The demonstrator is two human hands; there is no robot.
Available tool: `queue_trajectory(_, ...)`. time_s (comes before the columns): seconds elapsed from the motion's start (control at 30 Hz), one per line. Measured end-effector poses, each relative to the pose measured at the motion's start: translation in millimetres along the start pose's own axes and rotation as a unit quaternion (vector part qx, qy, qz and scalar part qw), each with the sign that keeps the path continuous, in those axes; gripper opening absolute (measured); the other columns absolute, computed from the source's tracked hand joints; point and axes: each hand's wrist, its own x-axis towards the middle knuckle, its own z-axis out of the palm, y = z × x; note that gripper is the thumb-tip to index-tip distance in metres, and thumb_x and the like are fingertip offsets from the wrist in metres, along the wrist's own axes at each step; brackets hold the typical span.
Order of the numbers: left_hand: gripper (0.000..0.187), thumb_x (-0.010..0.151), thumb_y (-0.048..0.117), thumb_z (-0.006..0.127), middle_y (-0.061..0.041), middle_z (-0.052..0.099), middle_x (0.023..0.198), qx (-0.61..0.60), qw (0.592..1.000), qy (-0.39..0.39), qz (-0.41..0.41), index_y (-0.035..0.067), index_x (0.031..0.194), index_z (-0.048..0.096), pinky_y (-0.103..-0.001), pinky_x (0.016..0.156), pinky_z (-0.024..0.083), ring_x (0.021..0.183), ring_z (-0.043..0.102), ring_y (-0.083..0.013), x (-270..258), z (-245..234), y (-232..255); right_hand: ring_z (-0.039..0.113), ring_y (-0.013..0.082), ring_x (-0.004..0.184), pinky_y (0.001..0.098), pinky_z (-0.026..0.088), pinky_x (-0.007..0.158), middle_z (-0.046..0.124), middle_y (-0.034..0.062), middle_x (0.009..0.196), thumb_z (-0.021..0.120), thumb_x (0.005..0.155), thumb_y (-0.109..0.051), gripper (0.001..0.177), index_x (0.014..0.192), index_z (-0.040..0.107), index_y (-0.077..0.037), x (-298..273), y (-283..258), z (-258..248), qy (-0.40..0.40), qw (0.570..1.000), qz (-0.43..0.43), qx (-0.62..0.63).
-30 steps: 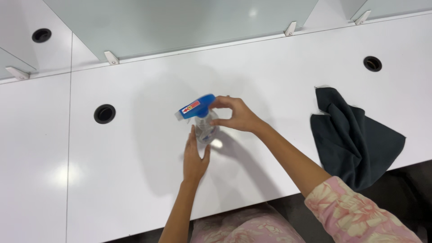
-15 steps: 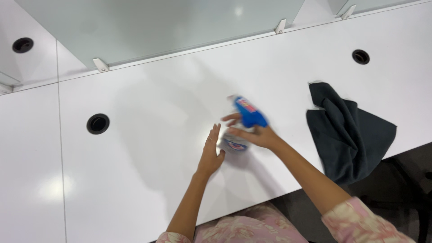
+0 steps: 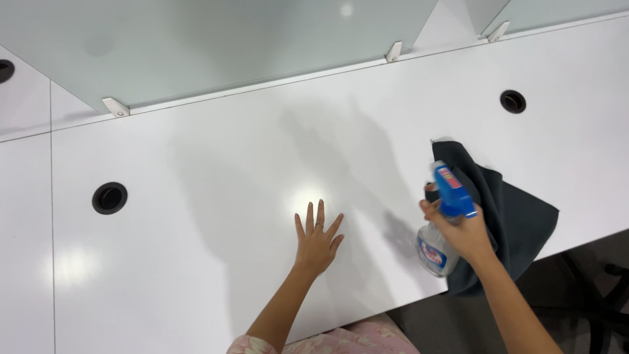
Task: The person sprays a white desk surface with cleaning liquid from a bottle and wipes it with a dark cloth several times.
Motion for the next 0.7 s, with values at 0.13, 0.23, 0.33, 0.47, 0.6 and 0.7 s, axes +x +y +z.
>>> queue_trajectory(0.13, 0.052, 0.104, 0.045, 0.045, -0.020, 0.007, 0.168, -0.013, 1.000, 0.005, -0.012, 0.030, 0.154, 0.041, -0.074, 0.116, 0.002, 0.154, -0.001, -0.0442, 2, 9, -9, 0.064, 0.0111, 0.069, 0.0317, 0.051, 0.069, 0.069, 0.0040, 0.070, 0.078, 0.086, -0.031, 0.041, 0.120, 0.072, -0.009, 15, -9, 17, -0.078, 0.995, 0.032, -0.058)
queue_trajectory(0.23, 0.055, 0.103, 0.052, 0.044, -0.018, 0.008, 0.168, 0.015, 0.997, 0.059, -0.056, 0.031, 0.154, 0.040, -0.074, 0.116, 0.002, 0.154, 0.002, -0.0438, 8, 17, -35, 0.063, 0.0116, 0.064, 0.0309, 0.052, 0.065, 0.067, 0.0031, 0.068, 0.077, 0.084, -0.036, 0.047, 0.121, 0.070, -0.009, 31, -19, 41, -0.143, 0.988, 0.038, -0.033)
queue_trajectory(0.33, 0.067, 0.099, 0.059, 0.043, -0.019, 0.008, 0.168, 0.061, 0.978, 0.144, -0.138, 0.028, 0.158, 0.032, -0.075, 0.114, 0.004, 0.153, 0.004, -0.0452, 8, 16, -82, 0.065, 0.0133, 0.060, 0.0305, 0.056, 0.062, 0.065, 0.0018, 0.066, 0.076, 0.082, -0.038, 0.048, 0.118, 0.068, -0.008, 43, -31, 75, -0.210, 0.975, 0.071, 0.027)
queue_trajectory(0.47, 0.098, 0.086, 0.074, 0.054, -0.022, 0.002, 0.169, 0.032, 0.955, 0.133, -0.265, 0.026, 0.162, 0.017, -0.077, 0.112, 0.000, 0.153, -0.004, -0.0464, -1, -26, -157, 0.065, 0.0164, 0.055, 0.0296, 0.055, 0.060, 0.063, 0.0051, 0.060, 0.076, 0.084, -0.039, 0.041, 0.111, 0.070, -0.009, 64, -57, 119, -0.251, 0.963, 0.096, -0.006)
queue_trajectory(0.6, 0.128, 0.066, 0.084, 0.067, -0.023, -0.003, 0.168, 0.009, 0.924, 0.139, -0.357, 0.023, 0.162, 0.009, -0.078, 0.111, -0.006, 0.153, -0.013, -0.0473, -24, -69, -216, 0.065, 0.0145, 0.056, 0.0309, 0.056, 0.058, 0.064, 0.0027, 0.061, 0.074, 0.085, -0.036, 0.036, 0.108, 0.069, -0.010, 98, -80, 153, -0.268, 0.961, 0.068, 0.013)
queue_trajectory(0.7, 0.140, 0.056, 0.087, 0.073, -0.021, -0.012, 0.168, -0.051, 0.897, 0.084, -0.430, 0.029, 0.163, 0.004, -0.080, 0.108, -0.010, 0.149, -0.022, -0.0514, -38, -79, -238, 0.065, 0.0140, 0.056, 0.0310, 0.055, 0.058, 0.064, 0.0016, 0.062, 0.073, 0.086, -0.034, 0.032, 0.106, 0.070, -0.011, 128, -93, 177, -0.269, 0.961, 0.068, 0.010)
